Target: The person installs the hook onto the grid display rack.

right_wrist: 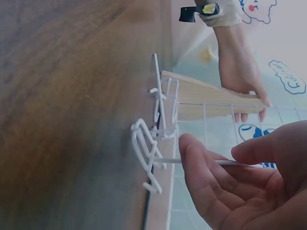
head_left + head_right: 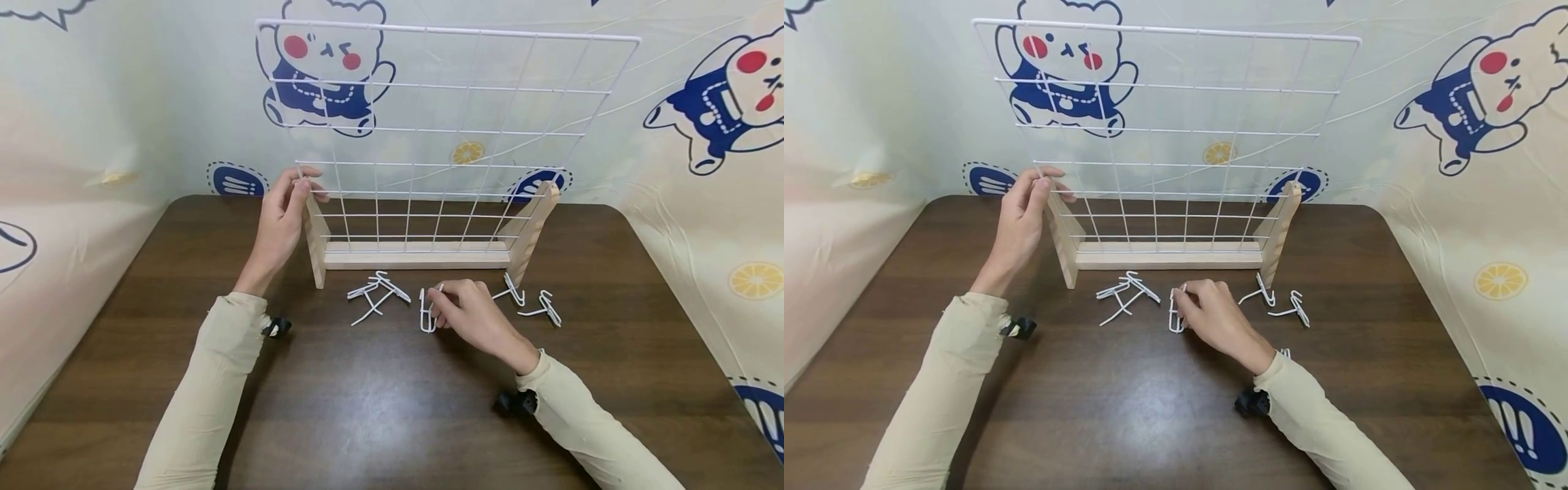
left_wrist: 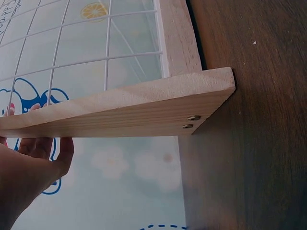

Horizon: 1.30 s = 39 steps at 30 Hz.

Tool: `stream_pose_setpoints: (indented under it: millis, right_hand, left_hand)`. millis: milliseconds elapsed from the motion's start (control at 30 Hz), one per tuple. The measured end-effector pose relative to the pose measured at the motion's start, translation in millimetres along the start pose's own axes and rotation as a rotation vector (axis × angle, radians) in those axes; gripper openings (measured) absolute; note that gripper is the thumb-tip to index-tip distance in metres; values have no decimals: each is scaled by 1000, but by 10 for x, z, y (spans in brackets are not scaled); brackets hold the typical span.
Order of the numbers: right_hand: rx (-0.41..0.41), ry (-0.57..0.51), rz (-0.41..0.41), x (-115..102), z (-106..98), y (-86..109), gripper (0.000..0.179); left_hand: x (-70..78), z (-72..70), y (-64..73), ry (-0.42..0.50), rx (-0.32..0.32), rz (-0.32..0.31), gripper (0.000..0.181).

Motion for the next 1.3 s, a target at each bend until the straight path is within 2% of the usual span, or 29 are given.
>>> stream_pose_setpoints:
  millis: [167, 333, 500, 667, 867, 1300]
  right_hand:
    - [16, 15, -15, -65, -102, 28, 29]
    - [62, 29, -27, -135, -233, 67, 33]
    - [89, 27, -13, -188, -362, 116, 30]
    - [131, 34, -40, -268, -510, 174, 27]
    - [193, 45, -84, -364, -689, 251, 25]
    - [289, 24, -98, -447, -964, 388, 27]
  left_hand:
    - [-13, 25, -3, 6, -14, -18, 35]
    - [-60, 65, -16, 90, -27, -42, 37]
    - [-200, 45, -49, 107, -8, -47, 38]
    - [-320, 24, -79, 120, 6, -36, 39]
    - [-329, 32, -65, 146, 10, -21, 38]
    - [-258, 49, -46, 121, -1, -32, 39]
Point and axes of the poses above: each hand's wrist, its own y-axis away from the middle knuckle, its own z-axis out of the palm, x = y × z, the point moved 9 cm from there along -y, towards the middle knuckle, and after that the axes turned 9 degrees about -x, right-handed, at the moved point
